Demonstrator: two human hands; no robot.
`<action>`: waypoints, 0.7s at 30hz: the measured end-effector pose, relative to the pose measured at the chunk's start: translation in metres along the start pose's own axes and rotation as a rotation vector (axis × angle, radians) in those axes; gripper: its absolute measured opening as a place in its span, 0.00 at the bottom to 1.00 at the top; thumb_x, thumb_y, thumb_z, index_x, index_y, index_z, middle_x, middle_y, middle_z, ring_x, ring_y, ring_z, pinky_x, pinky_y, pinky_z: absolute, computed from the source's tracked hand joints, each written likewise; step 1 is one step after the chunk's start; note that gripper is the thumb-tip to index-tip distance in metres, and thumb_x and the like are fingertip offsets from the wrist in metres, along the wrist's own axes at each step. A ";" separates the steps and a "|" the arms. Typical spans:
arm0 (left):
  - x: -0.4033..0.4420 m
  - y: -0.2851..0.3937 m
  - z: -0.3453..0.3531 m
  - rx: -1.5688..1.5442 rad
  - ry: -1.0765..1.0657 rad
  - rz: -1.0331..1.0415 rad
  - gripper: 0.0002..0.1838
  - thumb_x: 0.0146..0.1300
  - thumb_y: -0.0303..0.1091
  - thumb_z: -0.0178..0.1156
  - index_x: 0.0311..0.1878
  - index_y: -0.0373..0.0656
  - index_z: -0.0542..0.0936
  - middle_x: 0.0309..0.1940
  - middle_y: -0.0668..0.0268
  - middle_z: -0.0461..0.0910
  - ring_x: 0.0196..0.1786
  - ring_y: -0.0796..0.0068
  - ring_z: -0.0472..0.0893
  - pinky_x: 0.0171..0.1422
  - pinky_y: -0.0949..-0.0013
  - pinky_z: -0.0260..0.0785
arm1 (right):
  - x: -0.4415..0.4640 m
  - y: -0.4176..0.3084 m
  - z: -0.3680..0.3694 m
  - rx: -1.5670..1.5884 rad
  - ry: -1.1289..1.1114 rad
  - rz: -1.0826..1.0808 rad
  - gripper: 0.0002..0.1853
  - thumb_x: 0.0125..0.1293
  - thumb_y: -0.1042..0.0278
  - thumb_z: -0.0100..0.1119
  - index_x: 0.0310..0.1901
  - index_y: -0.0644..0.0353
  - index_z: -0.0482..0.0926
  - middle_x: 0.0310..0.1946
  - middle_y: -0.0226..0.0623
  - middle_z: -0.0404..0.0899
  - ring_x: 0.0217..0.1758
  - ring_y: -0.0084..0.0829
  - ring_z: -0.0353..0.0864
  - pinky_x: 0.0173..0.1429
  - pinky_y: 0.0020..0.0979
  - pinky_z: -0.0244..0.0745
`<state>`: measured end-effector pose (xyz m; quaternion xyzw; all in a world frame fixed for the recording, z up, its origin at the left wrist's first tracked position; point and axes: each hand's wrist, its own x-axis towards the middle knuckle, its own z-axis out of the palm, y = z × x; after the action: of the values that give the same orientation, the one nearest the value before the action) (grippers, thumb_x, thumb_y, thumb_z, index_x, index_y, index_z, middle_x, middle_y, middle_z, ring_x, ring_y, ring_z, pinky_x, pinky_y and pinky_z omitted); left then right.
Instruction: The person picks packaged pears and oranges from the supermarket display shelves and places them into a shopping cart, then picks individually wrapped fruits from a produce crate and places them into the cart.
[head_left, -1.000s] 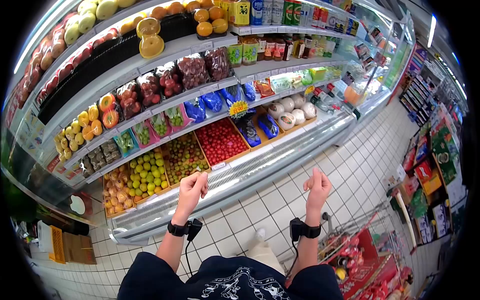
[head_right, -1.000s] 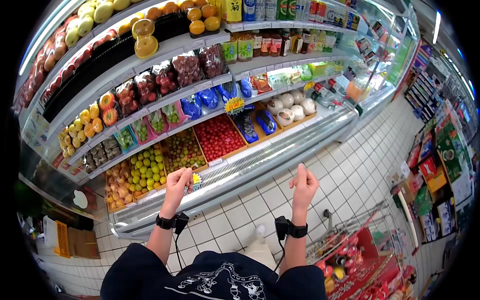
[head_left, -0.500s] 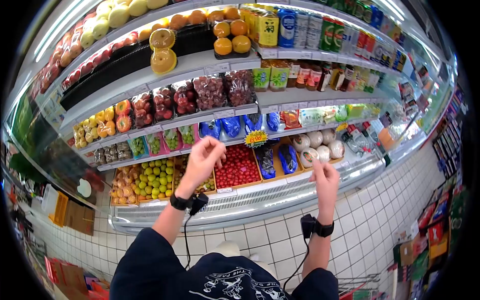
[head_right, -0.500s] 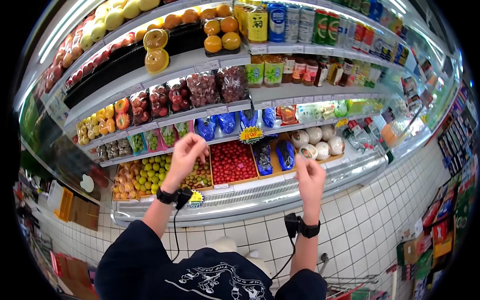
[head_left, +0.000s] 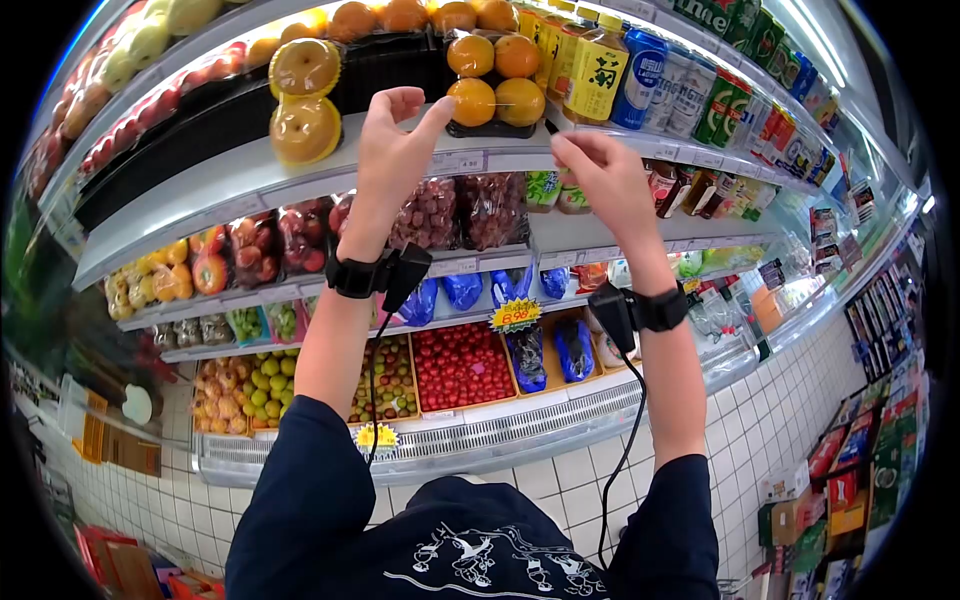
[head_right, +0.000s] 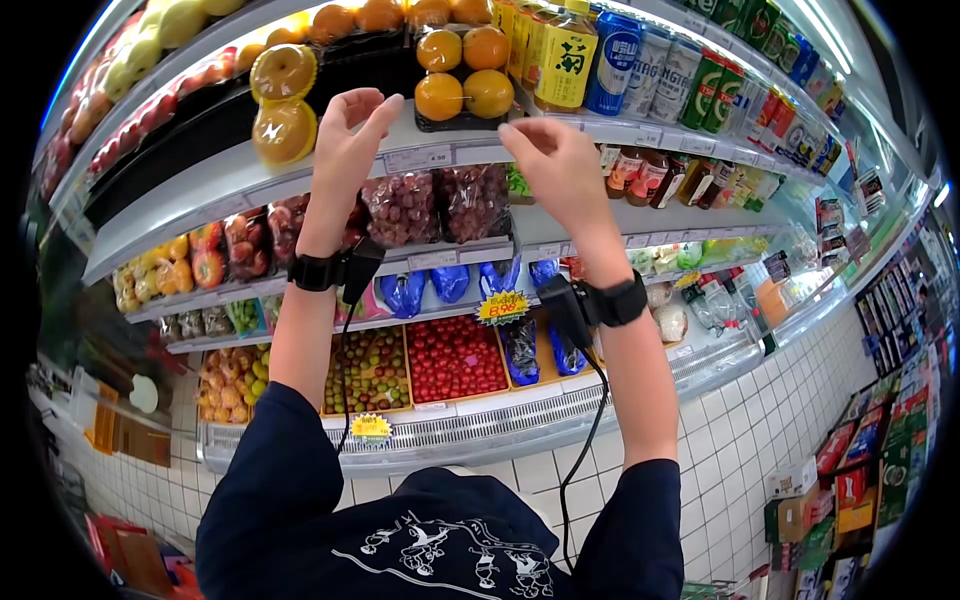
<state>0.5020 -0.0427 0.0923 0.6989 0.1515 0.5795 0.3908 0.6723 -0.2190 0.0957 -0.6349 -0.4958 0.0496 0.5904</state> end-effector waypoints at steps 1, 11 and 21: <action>0.006 -0.009 0.008 0.028 0.011 -0.016 0.31 0.57 0.48 0.69 0.53 0.31 0.73 0.50 0.54 0.77 0.56 0.66 0.76 0.60 0.65 0.69 | 0.013 0.004 0.011 -0.008 0.045 -0.013 0.23 0.63 0.56 0.65 0.49 0.71 0.80 0.41 0.43 0.84 0.42 0.28 0.83 0.48 0.27 0.76; 0.055 -0.057 0.048 -0.034 -0.065 -0.152 0.57 0.46 0.52 0.73 0.62 0.13 0.53 0.48 0.41 0.77 0.50 0.61 0.80 0.52 0.71 0.74 | 0.100 0.049 0.060 -0.494 0.292 -0.170 0.37 0.59 0.49 0.67 0.57 0.76 0.72 0.50 0.54 0.80 0.55 0.41 0.81 0.58 0.34 0.74; 0.068 -0.083 0.079 -0.242 -0.089 -0.263 0.56 0.49 0.53 0.71 0.56 0.04 0.54 0.42 0.39 0.79 0.45 0.60 0.83 0.44 0.71 0.77 | 0.126 0.062 0.069 -0.008 0.155 -0.079 0.33 0.64 0.43 0.61 0.54 0.69 0.75 0.49 0.46 0.81 0.52 0.36 0.80 0.58 0.31 0.71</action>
<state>0.6149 0.0270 0.0778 0.6460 0.1533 0.5061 0.5505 0.7267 -0.0721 0.0914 -0.6192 -0.4734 -0.0253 0.6260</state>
